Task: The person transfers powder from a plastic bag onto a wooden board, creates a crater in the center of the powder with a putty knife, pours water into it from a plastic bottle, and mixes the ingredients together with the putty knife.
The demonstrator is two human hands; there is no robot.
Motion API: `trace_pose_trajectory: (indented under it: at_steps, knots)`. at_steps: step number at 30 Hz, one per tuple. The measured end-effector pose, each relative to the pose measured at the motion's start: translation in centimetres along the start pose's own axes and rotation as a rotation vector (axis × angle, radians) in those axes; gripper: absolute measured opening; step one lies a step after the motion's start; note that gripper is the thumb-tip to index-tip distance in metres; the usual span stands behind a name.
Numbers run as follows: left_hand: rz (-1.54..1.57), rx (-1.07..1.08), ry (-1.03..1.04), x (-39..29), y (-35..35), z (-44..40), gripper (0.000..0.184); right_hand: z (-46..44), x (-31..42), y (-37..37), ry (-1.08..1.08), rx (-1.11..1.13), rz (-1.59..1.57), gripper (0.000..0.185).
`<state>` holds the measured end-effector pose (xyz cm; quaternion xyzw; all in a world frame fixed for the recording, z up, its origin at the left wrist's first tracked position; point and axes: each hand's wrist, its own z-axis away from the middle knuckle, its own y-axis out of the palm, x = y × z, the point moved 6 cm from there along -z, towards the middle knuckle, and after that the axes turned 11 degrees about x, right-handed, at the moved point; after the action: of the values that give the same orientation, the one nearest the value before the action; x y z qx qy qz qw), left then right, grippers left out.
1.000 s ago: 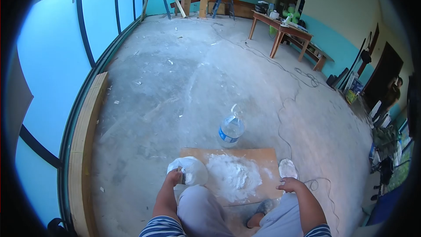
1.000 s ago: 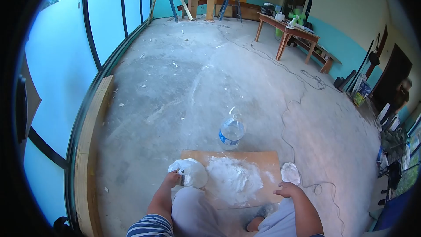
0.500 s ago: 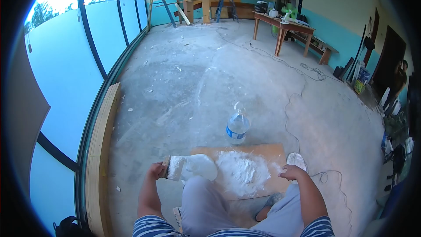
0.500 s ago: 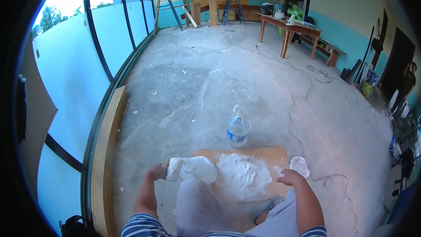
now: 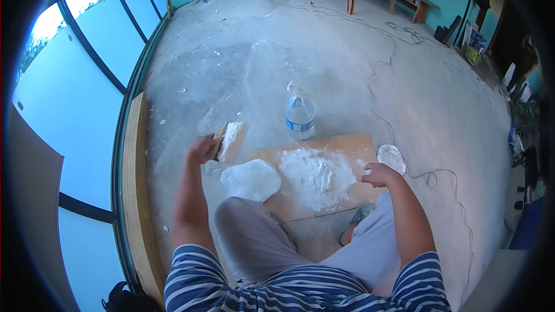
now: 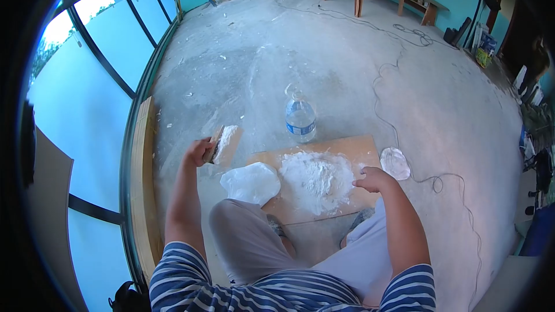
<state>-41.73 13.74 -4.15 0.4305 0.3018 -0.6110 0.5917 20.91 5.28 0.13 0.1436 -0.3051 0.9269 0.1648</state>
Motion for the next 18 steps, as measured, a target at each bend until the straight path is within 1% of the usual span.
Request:
trace_pose_trajectory:
  at_steps: [2, 3, 6, 8, 9, 10, 12, 14, 16, 18]
  knots:
    - [0.043, 0.065, -0.017, -0.3, 3.9, -2.8, 0.041, -0.1, 0.0, 0.2, -0.007, 0.023, -0.003, 0.079]
    - [0.065, 0.096, -0.025, 0.0, 6.0, -4.1, 0.042, -0.7, -0.4, 0.3, -0.033, 0.001, 0.052, 0.078]
    - [0.102, 0.219, -0.079, 2.6, 11.4, -8.4, 0.042, 0.0, 0.4, 0.1, -0.04, 0.008, 0.091, 0.078]
    - [0.147, 0.181, -0.145, 6.1, 14.5, -10.9, 0.04, -0.1, 0.3, 0.0, -0.039, 0.004, 0.085, 0.078]
    - [0.157, 0.175, -0.17, 7.8, 16.1, -11.8, 0.035, -0.2, 0.1, -0.1, -0.038, 0.0, 0.081, 0.078]
    - [0.124, 0.147, -0.187, 9.9, 17.1, -13.0, 0.034, -0.3, -0.3, -0.1, -0.027, 0.0, 0.078, 0.078]
    - [0.205, 0.134, -0.232, 14.1, 19.7, -14.2, 0.033, -0.6, -1.1, -0.2, -0.009, 0.0, 0.073, 0.079]
    - [0.124, 0.028, -0.252, 18.6, 20.9, -15.3, 0.03, -0.7, -1.7, -0.2, -0.016, 0.015, 0.052, 0.079]
    - [0.064, 0.015, -0.294, 23.3, 22.0, -16.3, 0.033, -0.7, -1.9, -0.4, -0.012, 0.029, 0.027, 0.079]
    - [-0.049, -0.063, -0.258, 27.1, 23.1, -16.9, 0.036, -0.8, -2.4, -0.3, 0.012, 0.046, -0.006, 0.078]
